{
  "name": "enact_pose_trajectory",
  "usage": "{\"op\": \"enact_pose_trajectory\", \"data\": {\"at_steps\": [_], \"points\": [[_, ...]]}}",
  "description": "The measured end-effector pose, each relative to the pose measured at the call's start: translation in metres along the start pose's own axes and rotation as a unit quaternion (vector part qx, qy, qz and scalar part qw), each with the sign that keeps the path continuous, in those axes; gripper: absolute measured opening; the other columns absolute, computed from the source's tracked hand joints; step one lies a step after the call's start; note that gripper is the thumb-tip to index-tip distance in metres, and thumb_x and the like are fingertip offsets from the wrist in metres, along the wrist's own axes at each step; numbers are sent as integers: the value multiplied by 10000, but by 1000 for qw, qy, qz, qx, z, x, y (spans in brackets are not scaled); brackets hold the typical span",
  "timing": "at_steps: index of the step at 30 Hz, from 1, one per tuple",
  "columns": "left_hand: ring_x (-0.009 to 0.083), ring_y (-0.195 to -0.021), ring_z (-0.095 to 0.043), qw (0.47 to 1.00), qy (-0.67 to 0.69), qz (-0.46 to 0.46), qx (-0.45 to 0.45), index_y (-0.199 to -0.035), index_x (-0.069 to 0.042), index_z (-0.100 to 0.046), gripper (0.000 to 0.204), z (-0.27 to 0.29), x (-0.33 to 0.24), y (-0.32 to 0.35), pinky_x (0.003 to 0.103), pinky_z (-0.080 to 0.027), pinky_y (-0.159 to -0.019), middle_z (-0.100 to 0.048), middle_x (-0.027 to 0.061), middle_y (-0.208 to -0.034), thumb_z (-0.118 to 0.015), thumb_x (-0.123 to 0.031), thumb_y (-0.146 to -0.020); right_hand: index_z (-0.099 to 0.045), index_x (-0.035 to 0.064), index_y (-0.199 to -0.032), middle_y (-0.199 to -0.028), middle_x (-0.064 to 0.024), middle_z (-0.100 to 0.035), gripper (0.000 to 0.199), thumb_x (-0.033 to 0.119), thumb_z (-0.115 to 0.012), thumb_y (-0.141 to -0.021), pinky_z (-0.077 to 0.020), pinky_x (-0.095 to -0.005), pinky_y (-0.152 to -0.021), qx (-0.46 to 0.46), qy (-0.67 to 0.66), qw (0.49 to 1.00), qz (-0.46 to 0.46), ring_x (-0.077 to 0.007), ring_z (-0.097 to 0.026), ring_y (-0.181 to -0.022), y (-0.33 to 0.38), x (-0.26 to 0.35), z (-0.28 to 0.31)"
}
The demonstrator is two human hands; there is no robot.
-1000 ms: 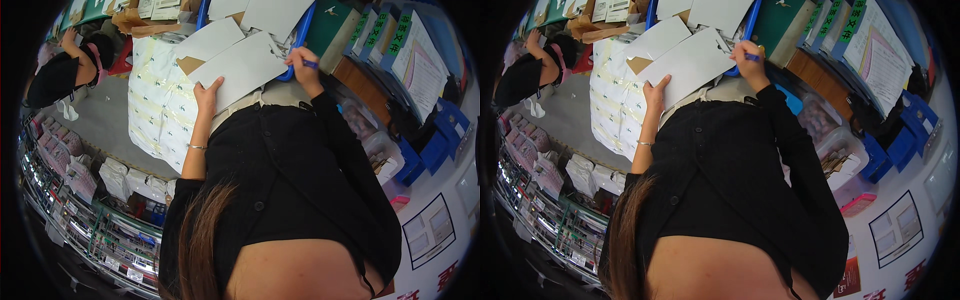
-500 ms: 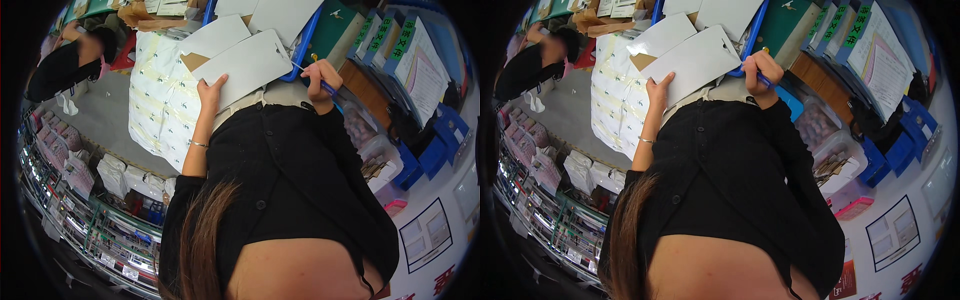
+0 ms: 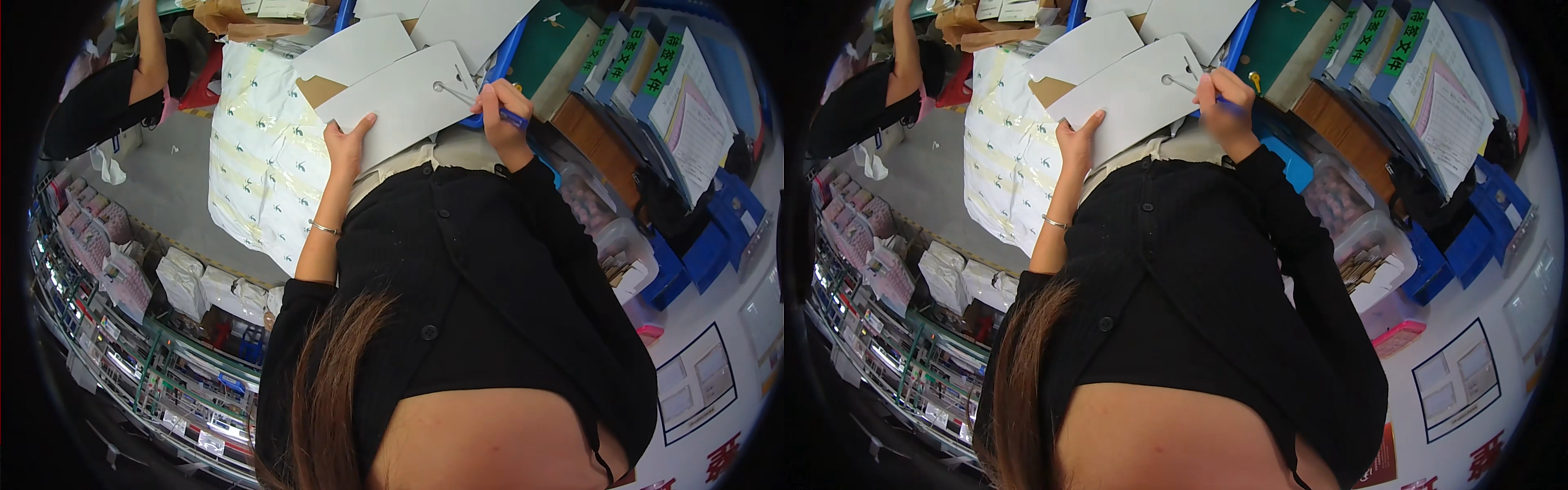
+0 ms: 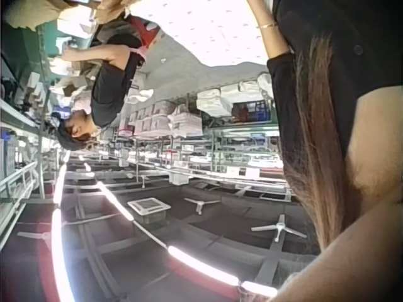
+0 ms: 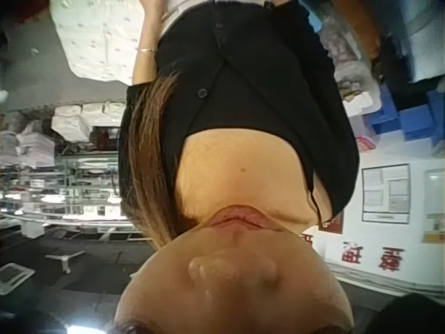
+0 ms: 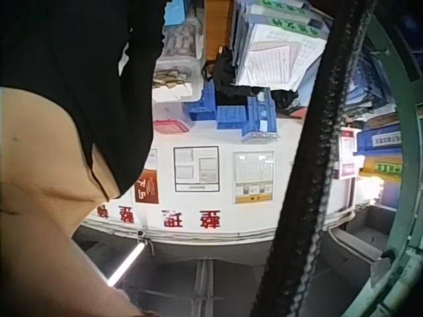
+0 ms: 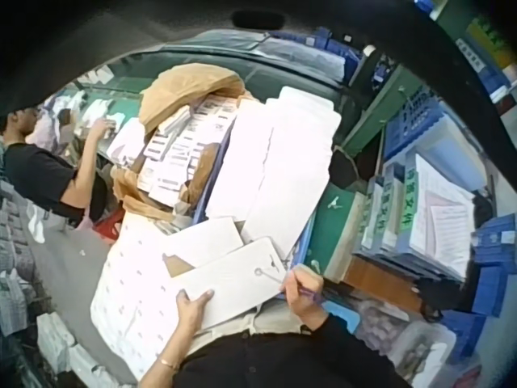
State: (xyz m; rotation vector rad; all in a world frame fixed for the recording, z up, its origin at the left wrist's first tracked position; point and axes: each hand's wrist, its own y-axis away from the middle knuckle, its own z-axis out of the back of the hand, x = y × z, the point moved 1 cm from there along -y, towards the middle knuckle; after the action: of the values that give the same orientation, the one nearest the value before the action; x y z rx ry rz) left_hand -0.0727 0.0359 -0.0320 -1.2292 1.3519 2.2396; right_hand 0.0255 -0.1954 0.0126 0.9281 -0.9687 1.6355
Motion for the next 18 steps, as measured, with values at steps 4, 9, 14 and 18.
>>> {"op": "enact_pose_trajectory", "data": {"at_steps": [4,9,14,18], "points": [[158,-556,-557,998,-22,-56,-9,-778,71,-521,301,-2,-4,4,225,-485,-507,-589,134,-696,-750,-90,-667,-477,15,-525,-527,-49,-442,224,9,-502,-747,-310,-251,-436,-5,-54,998,-28,-160,-354,-451,-2,-11,-18],[152,-533,-549,993,-45,-102,50,-770,79,-531,299,-15,-32,8,223,-483,-488,-593,135,-683,-750,-96,-666,-482,9,-541,-525,-44,-455,205,2,-508,-744,-311,-250,-432,-9,14,999,45,-159,-370,-446,-15,-17,-18],[157,-541,-560,997,17,-74,17,-795,92,-537,309,-11,-19,-3,222,-491,-493,-603,153,-708,-751,-88,-662,-508,-7,-560,-564,-48,-509,219,13,-481,-777,-348,-222,-443,-57,11,997,41,-119,-425,-433,-14,11,16],[166,-556,-572,996,29,-74,43,-815,98,-536,320,-15,-21,-11,229,-501,-507,-606,163,-723,-752,-79,-658,-508,-3,-560,-554,-46,-512,213,7,-488,-772,-351,-222,-443,-75,-40,996,-5,-120,-422,-441,-15,4,17]]}}
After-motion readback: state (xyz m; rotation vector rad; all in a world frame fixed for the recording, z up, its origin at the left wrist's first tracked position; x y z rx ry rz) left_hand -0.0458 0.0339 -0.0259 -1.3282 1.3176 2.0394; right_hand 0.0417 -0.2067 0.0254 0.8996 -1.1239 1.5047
